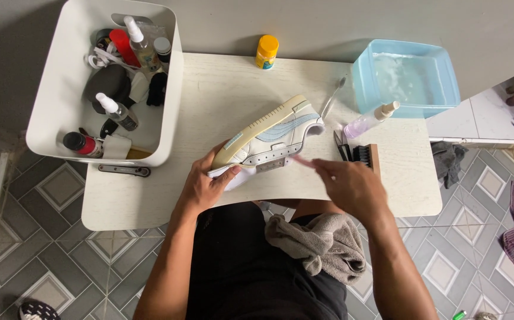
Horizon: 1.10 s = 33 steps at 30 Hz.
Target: The person cleans a white sneaker on a table using a small brush, a cloth, and a pink long-handled brush. They scrub the shoe's upper and wipe it with a cloth, repeating the process across the surface.
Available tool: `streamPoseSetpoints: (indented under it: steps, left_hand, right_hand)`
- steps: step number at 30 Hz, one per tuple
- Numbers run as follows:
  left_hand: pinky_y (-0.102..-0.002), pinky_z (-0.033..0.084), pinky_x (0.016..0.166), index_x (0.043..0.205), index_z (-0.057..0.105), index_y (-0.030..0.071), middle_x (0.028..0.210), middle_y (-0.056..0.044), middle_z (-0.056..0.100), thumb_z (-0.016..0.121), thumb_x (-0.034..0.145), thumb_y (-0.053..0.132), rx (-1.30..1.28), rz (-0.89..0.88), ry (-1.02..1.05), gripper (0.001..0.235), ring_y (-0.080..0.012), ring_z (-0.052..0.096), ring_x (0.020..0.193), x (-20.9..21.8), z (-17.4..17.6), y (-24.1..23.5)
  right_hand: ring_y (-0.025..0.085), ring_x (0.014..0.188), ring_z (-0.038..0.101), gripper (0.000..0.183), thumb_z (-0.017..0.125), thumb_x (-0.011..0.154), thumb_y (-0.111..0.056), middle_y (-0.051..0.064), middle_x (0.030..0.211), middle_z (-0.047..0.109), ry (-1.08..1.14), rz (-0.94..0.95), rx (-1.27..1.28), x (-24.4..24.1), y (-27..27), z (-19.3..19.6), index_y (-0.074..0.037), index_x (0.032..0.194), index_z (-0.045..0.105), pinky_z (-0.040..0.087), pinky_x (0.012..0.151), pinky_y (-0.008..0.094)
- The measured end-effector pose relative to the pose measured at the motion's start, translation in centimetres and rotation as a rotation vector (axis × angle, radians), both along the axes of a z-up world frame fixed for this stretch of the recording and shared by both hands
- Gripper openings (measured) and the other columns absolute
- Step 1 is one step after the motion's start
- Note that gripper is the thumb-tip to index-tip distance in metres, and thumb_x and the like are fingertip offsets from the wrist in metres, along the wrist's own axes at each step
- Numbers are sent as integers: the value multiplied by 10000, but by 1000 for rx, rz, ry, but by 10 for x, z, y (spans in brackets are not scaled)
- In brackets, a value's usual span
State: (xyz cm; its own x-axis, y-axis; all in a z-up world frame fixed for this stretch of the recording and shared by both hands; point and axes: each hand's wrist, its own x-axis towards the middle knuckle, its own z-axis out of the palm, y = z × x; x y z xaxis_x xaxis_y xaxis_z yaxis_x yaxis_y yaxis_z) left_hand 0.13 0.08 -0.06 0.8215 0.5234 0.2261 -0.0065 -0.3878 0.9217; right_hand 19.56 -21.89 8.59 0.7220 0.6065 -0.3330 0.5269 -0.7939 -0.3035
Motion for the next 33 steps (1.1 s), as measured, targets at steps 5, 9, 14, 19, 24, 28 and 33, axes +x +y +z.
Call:
streamPoseSetpoints:
  steps: [5,9,14,19,24,28,33]
  left_hand:
    - [-551,532,927,1371,600,19,1143,-282,709,699,940,350,-16,-2,11,552,-456,687,1079,0,-1,1]
    - [-536,529,941,1382,593,28,1153,-269,709,703,934,355,-14,-3,32,566,-442,683,1094,-1,0,1]
    - [-541,536,923,1366,595,-3,1130,-288,708,689,946,360,-1,20,10,563,-453,691,1068,0,3,0]
    - [-548,541,915,1368,593,6,1119,-279,711,686,947,369,2,13,20,563,-448,694,1058,-1,1,0]
    - [-559,538,913,1376,588,-4,1127,-293,707,669,957,368,-1,32,29,566,-468,686,1063,2,4,-2]
    - [-551,543,907,1370,591,4,1128,-286,709,674,953,365,2,24,26,557,-463,688,1064,1,3,0]
    - [-561,549,891,1374,590,8,1103,-290,712,671,954,373,6,35,36,562,-470,693,1043,2,4,-1]
  right_hand:
    - [412,791,755,326,599,955,-361,112,886,802,111,20,50,-21,8,21,-290,1219,777,599,797,513]
    - [243,553,732,302,621,983,-323,107,854,808,101,39,52,-14,11,0,-266,1240,769,616,730,393]
    - [356,871,751,325,576,955,-459,26,944,800,-2,-83,-12,-25,-1,-4,-377,1215,753,596,798,528]
    - [464,918,730,325,599,935,-390,171,947,788,130,-23,-13,-32,7,12,-322,1195,781,576,905,569]
    - [417,821,774,351,539,971,-317,76,877,825,209,-19,45,-50,9,22,-260,1234,765,614,836,528]
    - [470,878,747,335,601,948,-336,140,1002,799,187,-11,30,-39,12,24,-245,1218,777,583,866,555]
    - [409,845,772,343,565,989,-343,114,1015,796,157,21,94,-44,4,15,-208,1230,769,611,799,504]
